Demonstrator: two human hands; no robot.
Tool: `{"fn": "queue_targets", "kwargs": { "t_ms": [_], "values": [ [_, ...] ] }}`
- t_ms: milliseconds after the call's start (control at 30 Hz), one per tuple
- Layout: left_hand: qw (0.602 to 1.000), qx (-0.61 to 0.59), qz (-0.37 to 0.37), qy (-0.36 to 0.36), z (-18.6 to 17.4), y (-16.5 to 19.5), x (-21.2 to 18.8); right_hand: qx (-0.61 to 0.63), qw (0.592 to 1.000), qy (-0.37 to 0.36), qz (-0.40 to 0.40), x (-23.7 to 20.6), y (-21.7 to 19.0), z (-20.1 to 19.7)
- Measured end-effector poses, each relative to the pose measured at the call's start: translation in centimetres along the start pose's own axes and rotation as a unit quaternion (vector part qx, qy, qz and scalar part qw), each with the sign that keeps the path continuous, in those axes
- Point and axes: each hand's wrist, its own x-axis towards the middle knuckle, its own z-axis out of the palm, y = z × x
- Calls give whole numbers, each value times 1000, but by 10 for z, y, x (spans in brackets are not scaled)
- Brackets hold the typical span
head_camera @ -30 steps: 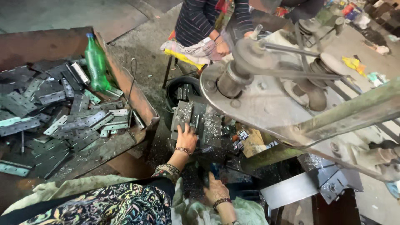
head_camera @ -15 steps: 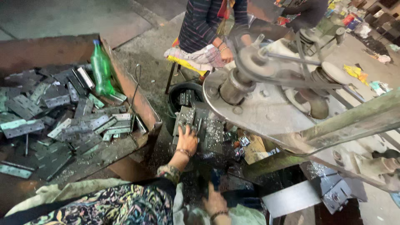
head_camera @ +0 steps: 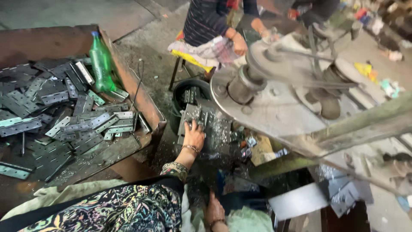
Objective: The person repeatedly picks small metal brackets from a nearby bin, places them into a press machine, and operates the press with a foot pedal. After each press, the person removes the processed bracket and returns it to the bin. The cycle continues throughout the clip.
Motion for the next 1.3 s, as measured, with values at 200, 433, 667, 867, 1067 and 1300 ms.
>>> {"fn": "queue_targets", "kwargs": {
  "t_ms": [200,433,667,867,1067,1300],
  "values": [
    [1000,7,-14,16,-16,2,22,-65,997,-45,-5,3,1,-17],
    [1000,-6,17,-14,-27,0,13,-37,999,-23,27,5,2,2],
    [999,-1,42,-9,-42,-12,-10,15,999,8,28,19,11,-19],
    [975,-44,-155,150,-40,-94,-28,-94,993,-69,-4,37,24,-45],
    [903,-97,-410,86,9,-233,-85,-146,988,-57,2,50,39,-68],
    [811,-41,-583,36,73,-303,-163,-62,997,-8,-49,51,53,-87]
  ]
}}
